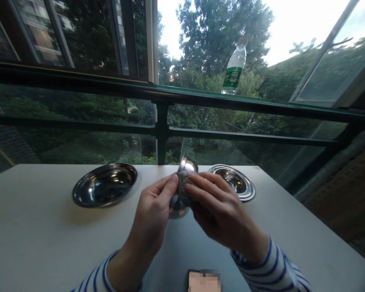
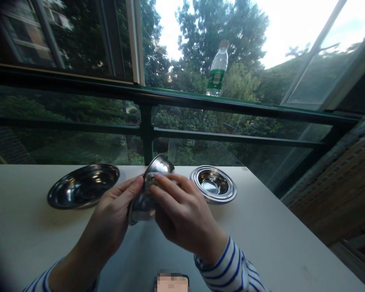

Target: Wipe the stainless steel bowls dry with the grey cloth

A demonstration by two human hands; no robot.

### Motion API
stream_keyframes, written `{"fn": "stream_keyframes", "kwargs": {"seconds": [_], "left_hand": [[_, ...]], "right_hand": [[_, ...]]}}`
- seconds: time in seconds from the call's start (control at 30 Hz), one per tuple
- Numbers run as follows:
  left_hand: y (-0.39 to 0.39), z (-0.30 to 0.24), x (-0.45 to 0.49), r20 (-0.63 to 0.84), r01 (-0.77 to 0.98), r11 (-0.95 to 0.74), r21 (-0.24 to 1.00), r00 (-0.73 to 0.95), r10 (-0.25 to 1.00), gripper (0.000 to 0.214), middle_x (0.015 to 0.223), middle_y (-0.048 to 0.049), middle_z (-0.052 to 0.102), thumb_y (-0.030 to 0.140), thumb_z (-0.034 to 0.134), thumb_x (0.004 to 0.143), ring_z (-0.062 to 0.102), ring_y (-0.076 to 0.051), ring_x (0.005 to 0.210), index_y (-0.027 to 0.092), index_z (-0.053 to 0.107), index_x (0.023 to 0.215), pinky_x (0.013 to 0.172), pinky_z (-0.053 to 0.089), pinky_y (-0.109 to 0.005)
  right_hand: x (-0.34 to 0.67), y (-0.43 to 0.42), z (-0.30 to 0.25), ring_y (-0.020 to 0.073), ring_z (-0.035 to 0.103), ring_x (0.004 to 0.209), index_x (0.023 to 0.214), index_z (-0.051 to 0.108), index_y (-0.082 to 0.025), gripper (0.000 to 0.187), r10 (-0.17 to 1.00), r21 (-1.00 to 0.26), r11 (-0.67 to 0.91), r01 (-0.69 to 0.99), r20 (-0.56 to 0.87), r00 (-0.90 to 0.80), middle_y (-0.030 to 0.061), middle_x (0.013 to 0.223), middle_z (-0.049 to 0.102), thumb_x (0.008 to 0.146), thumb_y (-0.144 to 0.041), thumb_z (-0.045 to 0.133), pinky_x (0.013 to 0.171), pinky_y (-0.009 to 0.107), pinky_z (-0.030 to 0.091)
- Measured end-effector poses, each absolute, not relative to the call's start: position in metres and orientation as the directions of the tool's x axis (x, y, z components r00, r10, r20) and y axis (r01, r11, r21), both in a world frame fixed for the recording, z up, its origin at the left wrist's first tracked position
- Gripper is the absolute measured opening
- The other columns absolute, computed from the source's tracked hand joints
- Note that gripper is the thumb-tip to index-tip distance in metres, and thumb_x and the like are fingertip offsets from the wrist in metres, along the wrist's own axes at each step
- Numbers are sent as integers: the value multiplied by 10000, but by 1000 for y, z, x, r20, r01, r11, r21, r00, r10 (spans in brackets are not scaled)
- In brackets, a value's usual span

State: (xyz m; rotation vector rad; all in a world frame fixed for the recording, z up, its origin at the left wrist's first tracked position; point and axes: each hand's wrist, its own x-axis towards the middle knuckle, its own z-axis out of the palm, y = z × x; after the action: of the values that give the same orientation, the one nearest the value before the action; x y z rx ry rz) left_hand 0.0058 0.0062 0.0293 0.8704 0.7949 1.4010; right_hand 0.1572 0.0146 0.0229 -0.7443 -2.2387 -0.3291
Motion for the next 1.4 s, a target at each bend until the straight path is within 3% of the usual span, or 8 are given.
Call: {"fn": "stream_keyframes", "kwargs": {"seconds": [0.23,0.4,0.57,0.73,0.9,1.13,1.33,1.4], "left_hand": [[4,26,5,60,-359,-24,933,90,994,228,702,-34,676,330,626,765,579,-120,621,161,734,871,604,460,-215],[4,26,4,69,-351,-35,936,84,994,230,754,-52,691,329,634,757,597,-145,662,168,734,887,633,469,-235],[4,27,3,75,-301,-24,953,159,985,236,694,-56,661,340,631,755,562,-139,617,141,737,824,571,441,-221],[4,27,3,54,-306,-17,952,110,992,221,626,-32,614,342,625,754,526,-119,573,143,705,701,550,419,-213],[3,27,5,6,-305,37,952,139,990,228,614,-35,607,354,631,740,523,-121,557,138,703,720,524,404,-214],[8,28,4,-20,-434,58,899,93,996,195,625,-21,609,313,642,732,523,-113,547,133,699,779,546,432,-218],[6,27,7,-31,-419,61,906,79,996,214,558,6,554,332,637,741,501,-91,520,125,683,717,509,406,-185],[6,25,7,-36,-442,66,894,77,996,196,568,7,569,318,629,751,522,-94,534,131,685,736,524,415,-189]], "right_hand": [[161,19,25,245,532,1075,1157,548,-148,311,490,-105,711,696,783,-383,121,1192,595,862,-154,449,912,451,464],[165,18,24,262,493,1120,1172,541,-152,345,433,-13,788,615,722,-539,107,1249,560,831,-189,501,921,458,457],[166,23,24,234,553,1041,1142,560,-151,307,536,-167,679,715,778,-327,116,1128,625,863,-157,431,900,436,471],[166,19,27,238,521,1082,1121,574,-157,306,490,-118,777,618,730,-477,99,1191,594,830,-159,480,919,431,458],[165,27,22,225,566,1008,1081,583,-150,268,599,-264,647,715,757,-262,105,1074,641,865,-161,425,890,408,474],[157,16,21,268,487,1115,1169,535,-178,357,430,-27,804,594,716,-549,97,1234,565,815,-214,509,931,470,440],[159,22,20,236,522,1051,1138,552,-148,299,510,-149,727,670,771,-381,117,1158,595,854,-168,459,896,426,469],[159,20,19,241,511,1063,1140,550,-144,308,492,-112,753,648,750,-442,118,1174,588,842,-181,482,907,434,461]]}}
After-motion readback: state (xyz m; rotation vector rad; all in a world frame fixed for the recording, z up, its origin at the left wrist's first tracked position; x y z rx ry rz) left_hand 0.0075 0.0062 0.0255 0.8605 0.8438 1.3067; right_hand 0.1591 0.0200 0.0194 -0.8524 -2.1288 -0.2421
